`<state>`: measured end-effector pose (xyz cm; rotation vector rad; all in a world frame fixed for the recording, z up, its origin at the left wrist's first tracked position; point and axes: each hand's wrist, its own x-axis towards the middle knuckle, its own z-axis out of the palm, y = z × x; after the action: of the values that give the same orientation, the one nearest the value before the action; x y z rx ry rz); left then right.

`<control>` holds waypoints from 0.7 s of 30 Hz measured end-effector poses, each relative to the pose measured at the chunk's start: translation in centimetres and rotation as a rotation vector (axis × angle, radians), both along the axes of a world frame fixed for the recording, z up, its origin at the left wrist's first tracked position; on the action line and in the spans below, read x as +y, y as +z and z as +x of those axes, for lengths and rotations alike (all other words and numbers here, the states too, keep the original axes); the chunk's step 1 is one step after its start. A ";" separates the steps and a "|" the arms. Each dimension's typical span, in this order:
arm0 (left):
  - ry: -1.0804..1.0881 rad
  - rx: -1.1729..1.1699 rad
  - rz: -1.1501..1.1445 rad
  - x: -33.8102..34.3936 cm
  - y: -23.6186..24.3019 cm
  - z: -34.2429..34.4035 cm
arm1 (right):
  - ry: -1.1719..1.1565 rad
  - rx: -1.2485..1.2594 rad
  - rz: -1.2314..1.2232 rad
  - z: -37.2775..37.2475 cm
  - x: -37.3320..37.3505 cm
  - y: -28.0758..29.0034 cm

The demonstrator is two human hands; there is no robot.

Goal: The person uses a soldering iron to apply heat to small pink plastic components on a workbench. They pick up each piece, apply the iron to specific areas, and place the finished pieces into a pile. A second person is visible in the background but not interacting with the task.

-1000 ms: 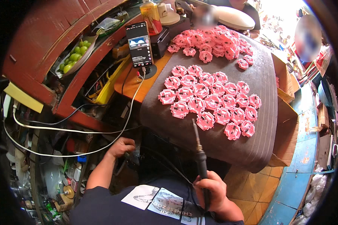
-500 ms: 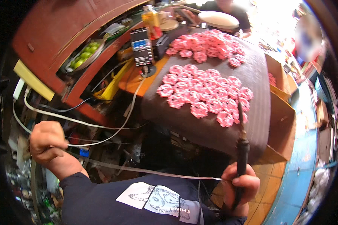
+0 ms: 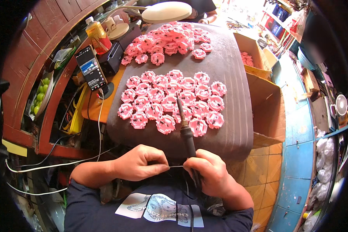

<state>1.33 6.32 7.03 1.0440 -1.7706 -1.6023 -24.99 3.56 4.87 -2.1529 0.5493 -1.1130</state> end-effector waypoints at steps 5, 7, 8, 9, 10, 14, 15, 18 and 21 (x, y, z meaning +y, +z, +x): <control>-0.031 -0.198 -0.354 -2.5 3.0 3.7 | -0.050 -0.105 0.104 0.1 -2.8 0.2; 0.094 -0.248 -0.487 -3.7 5.3 6.1 | -0.159 -0.177 0.176 -0.9 -3.7 0.4; 0.182 -0.305 -0.690 -4.7 6.7 7.2 | -0.284 -0.186 0.145 -1.7 -3.8 0.5; 0.270 -0.354 -0.892 -5.7 8.0 7.9 | -0.377 -0.230 0.119 -3.5 -4.0 -0.7; 0.383 -0.423 -0.981 -6.1 9.5 8.0 | -0.469 -0.283 0.085 -5.1 -4.6 -1.7; 0.547 -0.528 -1.397 -9.5 11.7 7.1 | -0.669 -0.377 0.220 -6.0 -5.2 0.4; 0.509 -0.467 -1.421 -11.1 11.0 6.0 | -0.675 -0.382 0.213 -6.4 -5.5 0.1; 0.210 -0.384 -1.378 -15.8 7.9 2.6 | -0.641 -0.312 0.214 -7.9 -6.7 -0.2; 0.114 -0.324 -1.352 -19.8 3.2 -1.0 | -0.668 -0.261 0.201 -7.4 -8.1 -0.4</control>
<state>0.36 -13.45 10.24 0.6510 -2.2774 0.0638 -32.37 -4.58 4.52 -1.6440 1.2486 -1.5748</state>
